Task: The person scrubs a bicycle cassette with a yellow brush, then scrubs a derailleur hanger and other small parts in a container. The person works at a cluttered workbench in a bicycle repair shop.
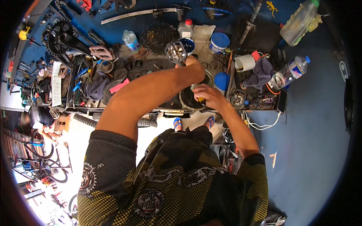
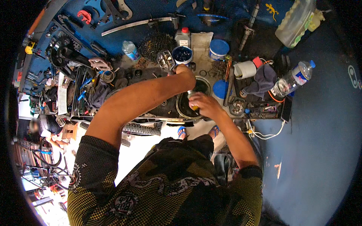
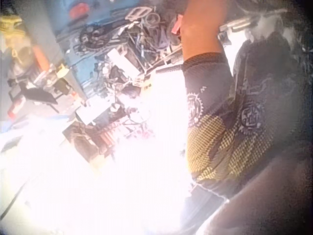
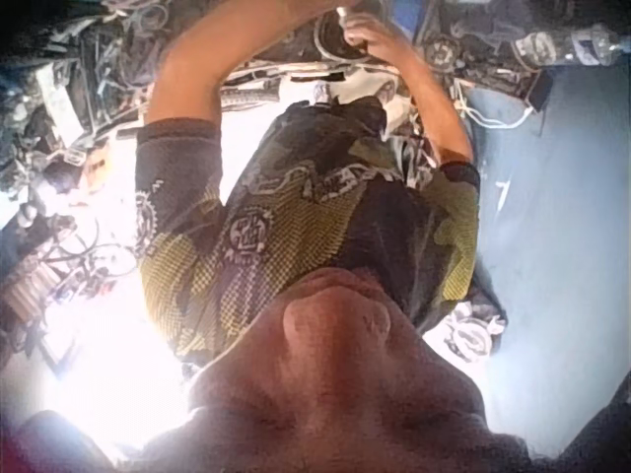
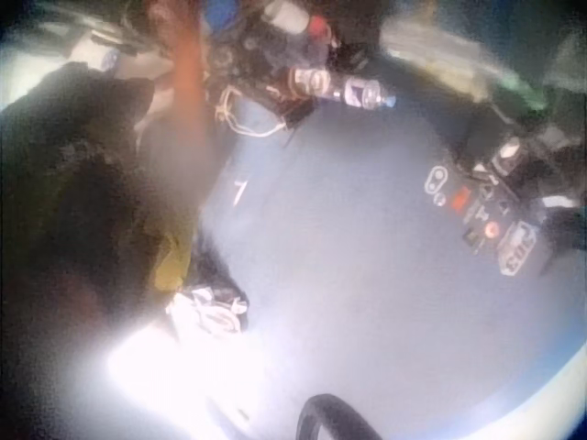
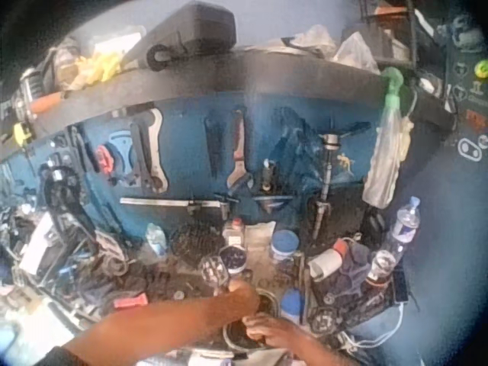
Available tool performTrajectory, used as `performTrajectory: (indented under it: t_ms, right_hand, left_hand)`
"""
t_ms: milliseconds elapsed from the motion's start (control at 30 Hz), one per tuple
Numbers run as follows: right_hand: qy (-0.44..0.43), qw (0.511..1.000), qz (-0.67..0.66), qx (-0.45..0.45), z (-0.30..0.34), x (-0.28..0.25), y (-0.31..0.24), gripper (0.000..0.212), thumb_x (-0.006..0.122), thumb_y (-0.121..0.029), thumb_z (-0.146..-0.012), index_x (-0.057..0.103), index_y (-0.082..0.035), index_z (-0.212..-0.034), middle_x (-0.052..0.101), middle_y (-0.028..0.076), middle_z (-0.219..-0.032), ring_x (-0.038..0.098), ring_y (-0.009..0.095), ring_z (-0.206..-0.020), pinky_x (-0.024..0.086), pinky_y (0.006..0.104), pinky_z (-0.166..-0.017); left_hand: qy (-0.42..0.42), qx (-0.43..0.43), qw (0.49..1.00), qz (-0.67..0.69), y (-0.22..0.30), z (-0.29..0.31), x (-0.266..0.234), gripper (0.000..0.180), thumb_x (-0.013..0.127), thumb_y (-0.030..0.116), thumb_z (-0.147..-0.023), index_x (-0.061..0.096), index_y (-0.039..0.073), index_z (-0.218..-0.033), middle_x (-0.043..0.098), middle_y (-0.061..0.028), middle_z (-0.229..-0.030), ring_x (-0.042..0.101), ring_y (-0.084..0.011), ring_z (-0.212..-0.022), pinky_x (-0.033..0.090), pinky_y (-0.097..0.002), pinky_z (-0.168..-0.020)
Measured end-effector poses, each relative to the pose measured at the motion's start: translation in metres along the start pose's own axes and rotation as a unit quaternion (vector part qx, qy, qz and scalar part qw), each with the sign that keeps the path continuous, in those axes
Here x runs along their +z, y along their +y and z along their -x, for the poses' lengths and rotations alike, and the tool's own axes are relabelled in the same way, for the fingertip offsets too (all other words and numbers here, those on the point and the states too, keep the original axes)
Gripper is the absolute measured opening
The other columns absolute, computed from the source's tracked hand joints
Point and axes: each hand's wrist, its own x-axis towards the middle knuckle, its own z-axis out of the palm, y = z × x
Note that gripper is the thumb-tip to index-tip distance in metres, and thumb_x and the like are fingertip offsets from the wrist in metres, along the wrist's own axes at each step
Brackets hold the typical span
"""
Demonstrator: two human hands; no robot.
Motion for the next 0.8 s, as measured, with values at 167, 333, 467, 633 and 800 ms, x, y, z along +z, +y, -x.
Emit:
performTrajectory:
  t_ms: [167,333,467,633,800]
  right_hand:
    - [0.017,0.991,0.054,0.122,-0.030,0.005,0.003,0.037,0.062,0.010,-0.071,0.066,-0.015,-0.098,0.072,0.010,-0.110,0.065,0.034,-0.114,0.057,0.0471,-0.085]
    - [0.086,0.996,0.025,0.020,0.010,0.020,-0.001,0.033,0.065,0.008,-0.071,0.067,-0.014,-0.097,0.074,0.006,-0.117,0.066,0.031,-0.119,0.058,0.0435,-0.090]
    - [0.050,0.997,0.026,0.062,-0.002,0.016,-0.014,0.028,0.068,0.006,-0.069,0.067,-0.010,-0.093,0.075,0.005,-0.117,0.066,0.030,-0.116,0.057,0.0425,-0.093]
    - [0.073,0.996,0.046,0.019,0.004,0.021,-0.003,0.038,0.066,0.009,-0.067,0.069,-0.009,-0.100,0.073,0.008,-0.126,0.065,0.032,-0.122,0.056,0.0460,-0.099]
    - [0.040,0.997,-0.035,0.062,0.024,0.021,-0.012,0.033,0.064,0.013,-0.069,0.072,-0.008,-0.094,0.077,0.012,-0.115,0.069,0.032,-0.117,0.053,0.0464,-0.102]
  left_hand:
    - [-0.010,-0.007,1.000,-0.017,0.004,0.001,0.004,0.055,0.087,0.021,-0.082,0.073,0.018,-0.136,0.073,-0.0040,-0.133,0.071,-0.0253,-0.118,0.058,-0.0440,-0.093]
    - [-0.012,-0.006,1.000,-0.019,-0.001,0.000,0.008,0.056,0.088,0.022,-0.081,0.073,0.018,-0.135,0.073,-0.0045,-0.133,0.070,-0.0250,-0.119,0.058,-0.0438,-0.093]
    - [-0.020,-0.011,0.999,-0.030,-0.001,-0.004,0.012,0.057,0.089,0.022,-0.080,0.073,0.017,-0.135,0.073,-0.0049,-0.133,0.070,-0.0248,-0.120,0.058,-0.0436,-0.093]
    - [-0.033,-0.011,0.998,-0.053,0.004,-0.008,0.012,0.058,0.090,0.023,-0.079,0.073,0.017,-0.135,0.073,-0.0055,-0.133,0.069,-0.0245,-0.121,0.057,-0.0434,-0.093]
    - [-0.070,-0.006,0.990,-0.124,0.002,-0.037,0.029,0.060,0.091,0.023,-0.078,0.073,0.017,-0.135,0.073,-0.0060,-0.134,0.069,-0.0242,-0.122,0.057,-0.0431,-0.093]
